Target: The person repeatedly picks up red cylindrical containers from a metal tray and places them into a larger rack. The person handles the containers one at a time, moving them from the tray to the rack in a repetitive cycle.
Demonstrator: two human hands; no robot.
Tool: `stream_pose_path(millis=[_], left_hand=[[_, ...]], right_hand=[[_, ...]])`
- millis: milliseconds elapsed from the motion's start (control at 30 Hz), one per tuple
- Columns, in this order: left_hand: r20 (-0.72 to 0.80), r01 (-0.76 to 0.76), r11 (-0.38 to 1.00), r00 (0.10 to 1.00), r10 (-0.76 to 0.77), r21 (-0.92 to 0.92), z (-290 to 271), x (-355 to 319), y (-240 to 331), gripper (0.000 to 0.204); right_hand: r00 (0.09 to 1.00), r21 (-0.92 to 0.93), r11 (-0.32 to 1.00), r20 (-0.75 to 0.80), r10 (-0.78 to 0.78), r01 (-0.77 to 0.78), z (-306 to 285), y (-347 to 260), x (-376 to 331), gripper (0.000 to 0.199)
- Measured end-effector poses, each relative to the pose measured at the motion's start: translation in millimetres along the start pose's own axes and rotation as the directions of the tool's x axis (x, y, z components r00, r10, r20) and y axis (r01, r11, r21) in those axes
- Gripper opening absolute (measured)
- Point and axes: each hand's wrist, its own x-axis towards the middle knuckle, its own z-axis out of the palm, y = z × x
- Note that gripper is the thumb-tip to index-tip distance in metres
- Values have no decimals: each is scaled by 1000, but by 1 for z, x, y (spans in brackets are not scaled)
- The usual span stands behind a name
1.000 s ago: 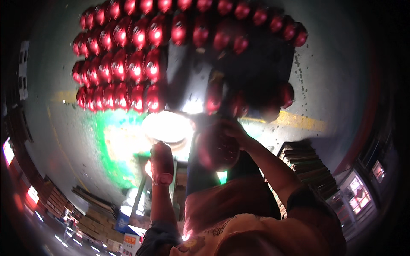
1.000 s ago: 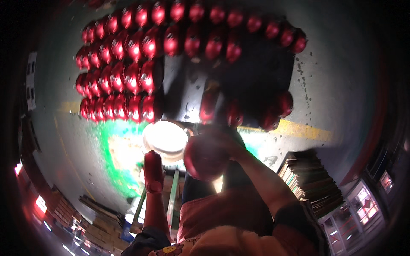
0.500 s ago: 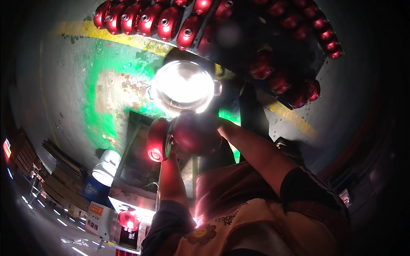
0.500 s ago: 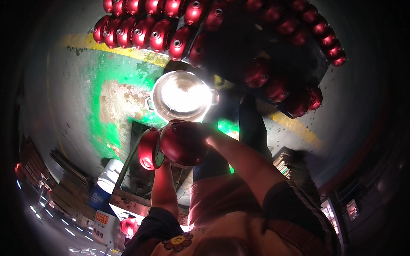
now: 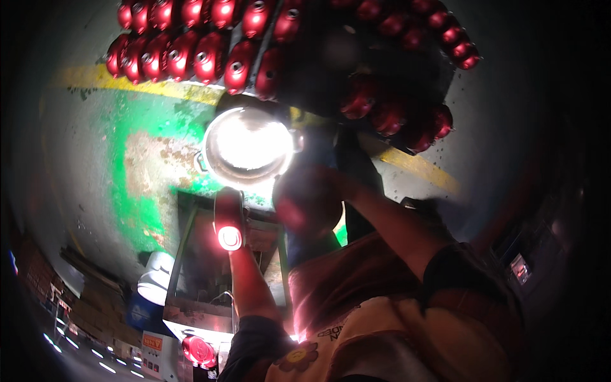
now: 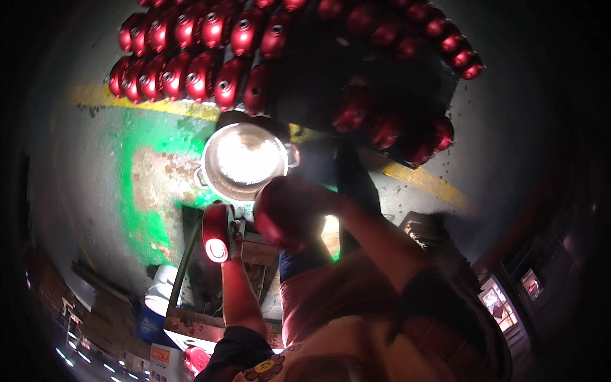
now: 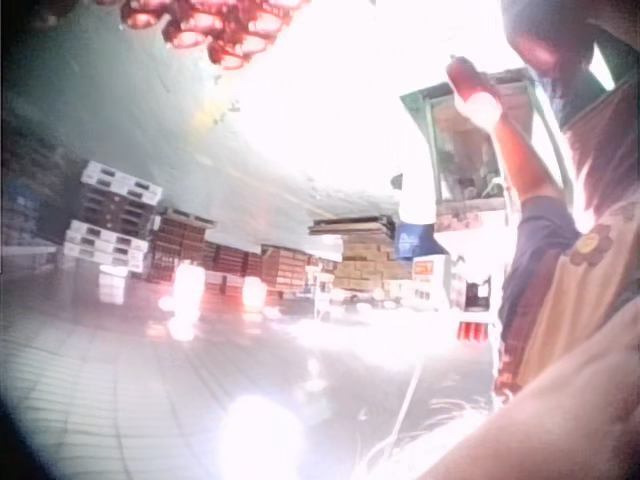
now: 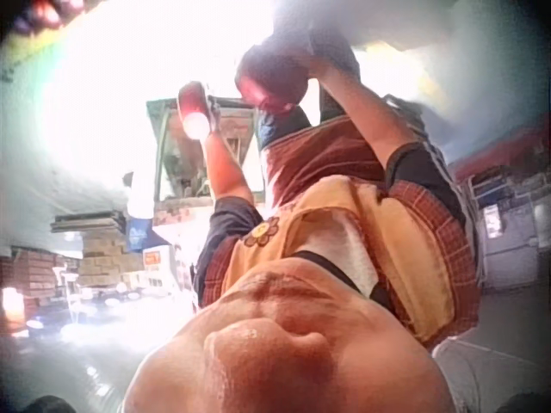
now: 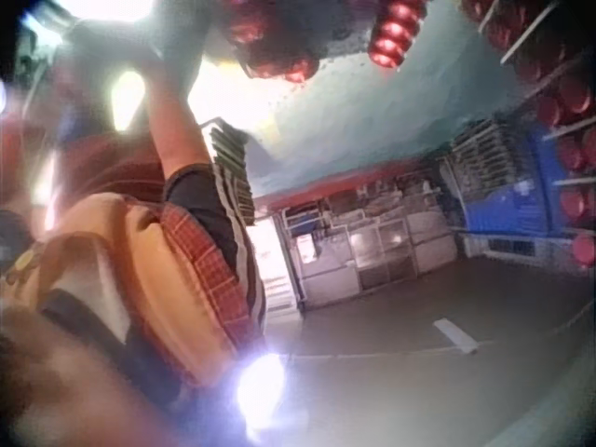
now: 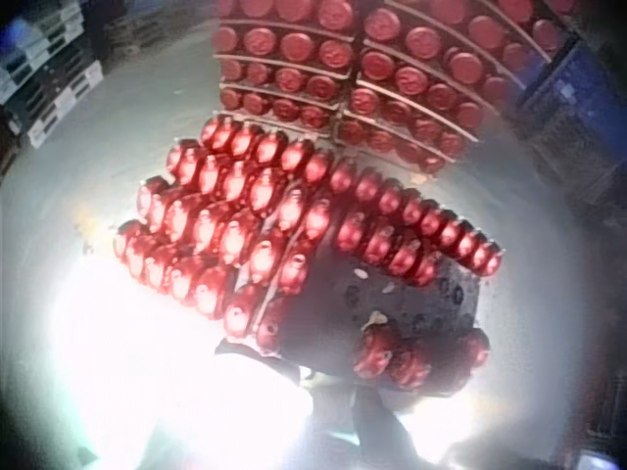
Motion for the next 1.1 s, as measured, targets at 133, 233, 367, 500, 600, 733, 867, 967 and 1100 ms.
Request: stream_pose_path(millis=[133, 233, 367, 500, 600, 733, 867, 967, 1100], left_hand=[[-29, -36, 198, 948, 317, 980, 46, 45, -10, 55], [47, -17, 764, 999, -17, 645, 118, 86, -32, 74], [386, -386, 153, 922, 35, 909, 203, 158, -92, 51], [656, -585, -407, 753, 49, 702, 215, 227, -183, 57], [740, -503, -673, 665, 100, 542, 197, 252, -223, 44], [679, -416, -667, 710, 186, 618, 173, 256, -251, 40], [646, -358, -698, 738, 195, 620, 180, 239, -252, 36], [704, -391, -742, 694, 152, 545, 211, 233, -255, 39], [712, -574, -602, 702, -14, 555, 277, 280, -299, 43]], right_hand=[[884, -222, 898, -200, -423, 379, -21, -111, -104, 50], [377, -655, 462, -278, -883, 598, -31, -183, -174, 52], [-24, -942, 201, -215, -976, 267, -64, -256, -201, 47], [-164, -968, 130, -96, -982, -214, -130, -299, -162, 50], [-84, -908, 95, -66, -994, -408, -173, -304, -132, 53], [-87, -827, -14, 76, -993, -562, -189, -278, -102, 53], [-48, -882, -73, 108, -993, -465, -162, -262, -104, 62], [43, -915, -137, 130, -991, -379, -128, -281, -122, 68], [130, -901, -249, 216, -968, -356, -88, -318, -110, 73]])
